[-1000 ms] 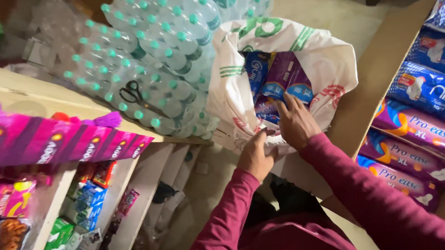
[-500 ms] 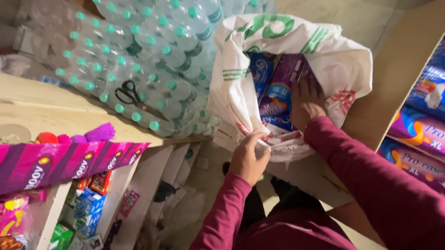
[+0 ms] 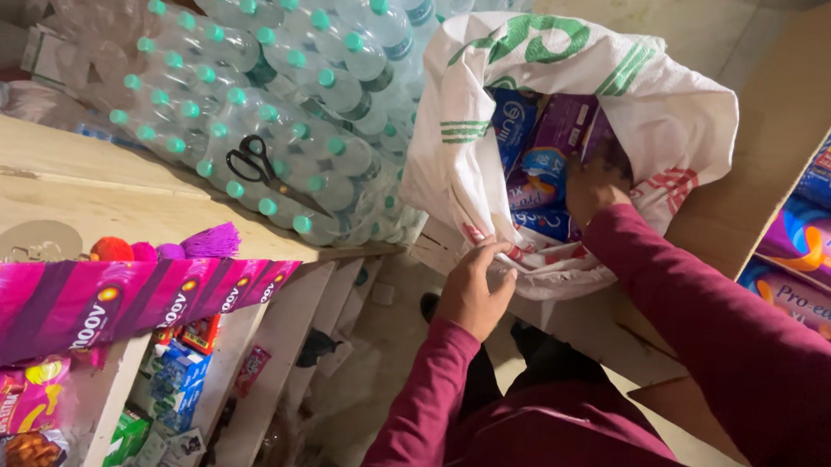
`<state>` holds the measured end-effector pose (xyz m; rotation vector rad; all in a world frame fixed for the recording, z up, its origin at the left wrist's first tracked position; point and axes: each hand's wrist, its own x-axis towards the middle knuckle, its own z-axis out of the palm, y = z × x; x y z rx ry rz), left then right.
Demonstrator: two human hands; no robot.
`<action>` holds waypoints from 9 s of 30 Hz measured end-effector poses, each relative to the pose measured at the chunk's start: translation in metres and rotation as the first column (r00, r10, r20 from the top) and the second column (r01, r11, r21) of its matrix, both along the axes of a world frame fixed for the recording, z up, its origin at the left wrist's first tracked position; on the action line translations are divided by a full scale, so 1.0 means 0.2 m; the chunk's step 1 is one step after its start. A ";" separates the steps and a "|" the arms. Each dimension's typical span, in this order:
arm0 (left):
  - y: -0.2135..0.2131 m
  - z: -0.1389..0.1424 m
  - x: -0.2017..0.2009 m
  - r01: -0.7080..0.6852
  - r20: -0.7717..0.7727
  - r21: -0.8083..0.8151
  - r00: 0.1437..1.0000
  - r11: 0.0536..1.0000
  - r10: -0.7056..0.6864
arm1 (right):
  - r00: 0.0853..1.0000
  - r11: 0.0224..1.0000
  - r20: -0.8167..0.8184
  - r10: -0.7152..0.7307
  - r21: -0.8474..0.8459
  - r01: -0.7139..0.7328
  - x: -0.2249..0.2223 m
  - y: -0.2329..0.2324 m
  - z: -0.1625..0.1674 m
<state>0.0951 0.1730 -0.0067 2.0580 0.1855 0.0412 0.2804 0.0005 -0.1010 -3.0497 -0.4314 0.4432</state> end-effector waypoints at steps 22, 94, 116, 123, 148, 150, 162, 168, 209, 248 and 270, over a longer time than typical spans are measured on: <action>-0.01 -0.11 0.01 -0.007 -0.065 0.051 0.998 0.999 0.011 | 0.993 0.797 0.090 -0.075 0.604 0.006 -0.42 0.05 0.15; -0.04 0.37 0.16 0.193 -0.145 -0.020 0.970 0.981 -0.194 | 0.585 -0.126 -0.722 0.370 0.585 0.801 -0.45 -0.31 0.66; 0.39 0.31 -0.78 -0.412 -0.008 -0.519 0.879 0.749 0.477 | 0.766 -0.116 -0.640 0.070 0.757 0.643 -1.01 -0.08 0.92; 0.32 0.16 -0.92 -0.346 0.000 -0.655 0.889 0.672 0.458 | 0.694 -0.141 -0.691 -0.204 0.722 0.677 -1.20 -0.20 0.82; -1.25 0.21 -0.84 -0.254 -0.090 -0.864 0.928 0.435 0.363 | 0.845 0.745 0.466 0.262 0.459 -0.484 -1.59 -1.18 1.22; -1.41 0.22 -0.80 -0.346 -0.062 -0.731 0.892 0.589 0.448 | 0.882 0.787 0.418 0.217 0.460 -0.412 -1.56 -1.54 1.15; -1.87 0.42 -0.75 -0.363 -0.150 -0.846 0.865 0.391 0.479 | 0.745 -0.181 -0.645 -0.169 0.763 0.620 -1.51 -2.65 0.75; -1.89 0.30 -0.65 -0.261 0.013 -0.703 0.925 0.661 0.379 | 0.561 -0.495 -0.810 0.169 0.423 0.759 -1.45 -2.54 0.88; -2.67 0.22 -0.04 -0.448 0.083 -0.054 0.889 0.893 0.451 | 0.326 -0.122 -0.627 0.707 0.346 0.930 -0.29 -2.78 0.78; -2.46 -0.11 -0.34 -0.318 0.094 0.586 0.940 0.745 0.327 | 0.828 0.819 0.223 0.514 0.160 -0.551 -0.53 -1.91 0.30; -2.64 -0.31 -0.06 -0.660 0.095 0.162 0.751 0.734 0.654 | 0.796 0.599 0.460 0.393 0.529 -0.602 -0.38 -2.67 0.40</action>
